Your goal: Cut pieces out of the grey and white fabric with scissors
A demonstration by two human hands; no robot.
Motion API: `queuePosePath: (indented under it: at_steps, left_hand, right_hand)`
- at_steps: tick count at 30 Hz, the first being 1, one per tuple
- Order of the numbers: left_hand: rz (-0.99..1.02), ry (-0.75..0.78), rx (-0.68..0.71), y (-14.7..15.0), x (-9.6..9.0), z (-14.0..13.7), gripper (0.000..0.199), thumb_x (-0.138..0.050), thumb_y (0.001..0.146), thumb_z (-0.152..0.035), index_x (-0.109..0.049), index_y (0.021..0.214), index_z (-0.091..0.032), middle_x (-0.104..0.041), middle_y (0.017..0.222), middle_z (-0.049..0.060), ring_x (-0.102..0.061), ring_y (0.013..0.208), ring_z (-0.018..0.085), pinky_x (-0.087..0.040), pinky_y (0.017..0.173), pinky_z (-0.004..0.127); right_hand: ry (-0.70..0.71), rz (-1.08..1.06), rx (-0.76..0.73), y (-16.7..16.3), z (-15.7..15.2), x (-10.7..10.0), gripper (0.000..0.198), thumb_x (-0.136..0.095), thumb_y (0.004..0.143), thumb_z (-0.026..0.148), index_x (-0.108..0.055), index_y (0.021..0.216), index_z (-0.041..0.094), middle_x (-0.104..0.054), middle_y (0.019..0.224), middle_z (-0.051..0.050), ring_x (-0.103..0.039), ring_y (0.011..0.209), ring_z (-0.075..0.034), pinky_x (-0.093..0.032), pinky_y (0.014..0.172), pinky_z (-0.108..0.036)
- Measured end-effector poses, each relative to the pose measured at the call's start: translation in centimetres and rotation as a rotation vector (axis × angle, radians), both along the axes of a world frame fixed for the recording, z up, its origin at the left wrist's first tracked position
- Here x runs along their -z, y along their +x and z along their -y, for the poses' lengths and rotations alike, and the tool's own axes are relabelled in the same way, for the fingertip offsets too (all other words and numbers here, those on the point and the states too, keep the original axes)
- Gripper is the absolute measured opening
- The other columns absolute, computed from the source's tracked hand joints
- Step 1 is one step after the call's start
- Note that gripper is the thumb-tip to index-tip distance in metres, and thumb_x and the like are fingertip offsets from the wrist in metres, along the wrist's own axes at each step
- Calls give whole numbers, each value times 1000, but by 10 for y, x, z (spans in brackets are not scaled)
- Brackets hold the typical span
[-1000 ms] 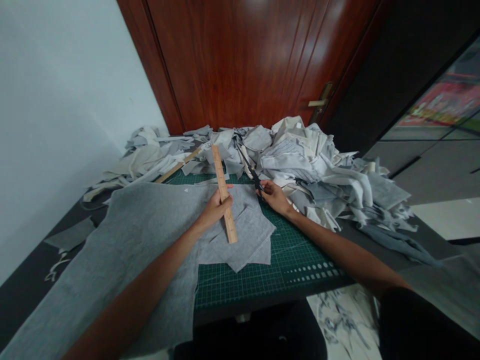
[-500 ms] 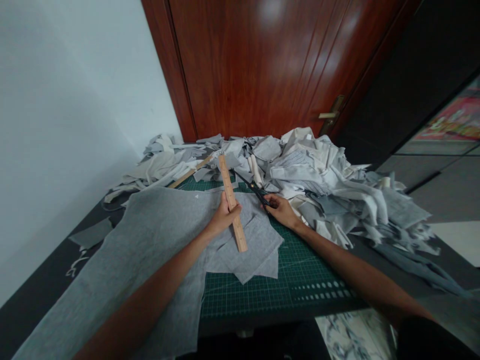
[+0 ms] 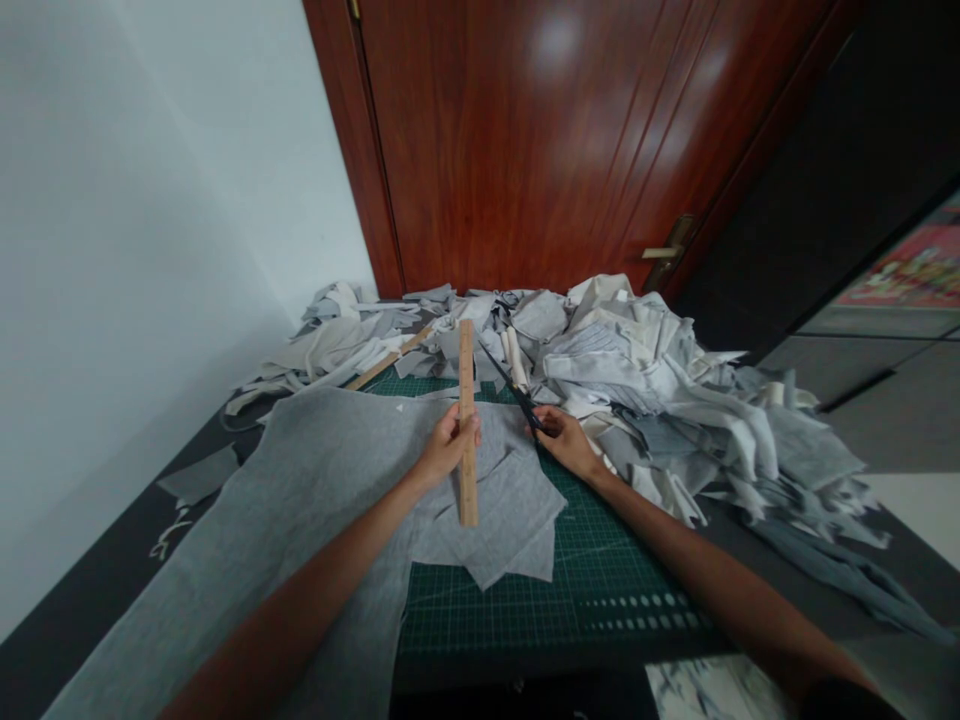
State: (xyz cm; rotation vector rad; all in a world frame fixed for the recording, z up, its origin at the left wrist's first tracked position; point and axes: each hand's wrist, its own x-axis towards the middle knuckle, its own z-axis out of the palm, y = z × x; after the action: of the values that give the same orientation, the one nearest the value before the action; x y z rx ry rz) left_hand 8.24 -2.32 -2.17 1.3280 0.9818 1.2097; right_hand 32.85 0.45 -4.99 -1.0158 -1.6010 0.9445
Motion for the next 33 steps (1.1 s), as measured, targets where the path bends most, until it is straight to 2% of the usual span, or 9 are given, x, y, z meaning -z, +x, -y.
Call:
queuePosePath:
  at_steps: [4, 8, 14, 18, 21, 24, 27, 33]
  left_hand:
    - [63, -12, -23, -1, -1, -1, 34, -63, 88, -52, -48, 94, -22, -51, 61, -8, -45, 50, 9, -33, 47, 20]
    - [116, -35, 14, 0, -1, -2, 32, -53, 88, -53, -41, 87, -24, -45, 54, -10, -36, 41, 9, -29, 41, 21]
    - [128, -54, -10, 1, -1, -2, 34, -50, 91, -55, -40, 79, -24, -43, 50, -9, -35, 38, 8, -26, 40, 22]
    - [111, -70, -54, -9, -7, -9, 31, -62, 86, -48, -51, 97, -21, -47, 54, -10, -40, 41, 8, -28, 42, 20]
    - [90, -78, -44, -19, -15, -18, 38, -64, 87, -44, -54, 113, -19, -39, 49, -13, -42, 41, 9, -32, 43, 20]
    - [41, -67, -19, -26, -18, -25, 38, -65, 89, -41, -56, 115, -16, -37, 44, -14, -43, 38, 10, -39, 46, 22]
    - [-31, -47, 16, -26, -13, -27, 36, -65, 91, -40, -59, 114, -14, -39, 40, -14, -41, 35, 10, -42, 48, 24]
    - [-158, 12, 43, -23, 5, -24, 39, -59, 95, -40, -61, 121, -10, -53, 43, -7, -48, 38, 13, -34, 45, 24]
  right_hand:
    - [28, 24, -5, -1, 5, -5, 40, -77, 77, 51, -59, 101, 25, -67, 88, -2, -67, 80, -21, -57, 79, -36]
    - [81, 68, -23, -2, 12, -13, 39, -74, 80, 54, -54, 99, 26, -60, 85, -1, -61, 78, -19, -54, 77, -35]
    - [156, 157, 24, -2, 18, -17, 49, -78, 76, 47, -51, 111, 25, -55, 91, -1, -56, 83, -21, -52, 81, -37]
    - [193, 200, 66, -2, 18, -14, 51, -77, 77, 46, -50, 115, 24, -56, 96, -4, -57, 84, -22, -52, 81, -39]
    - [219, 234, 75, -1, 17, -13, 51, -75, 80, 48, -51, 117, 23, -57, 93, -4, -57, 82, -22, -53, 79, -39]
    - [255, 278, 72, 0, 17, -14, 49, -74, 81, 50, -56, 117, 22, -60, 95, -6, -58, 82, -23, -53, 78, -40]
    - [300, 325, 63, 0, 17, -14, 46, -73, 81, 50, -59, 115, 22, -62, 98, -7, -59, 82, -24, -53, 77, -41]
    - [381, 412, 29, -1, 19, -8, 54, -72, 84, 49, -54, 127, 21, -62, 116, -14, -62, 92, -28, -54, 85, -48]
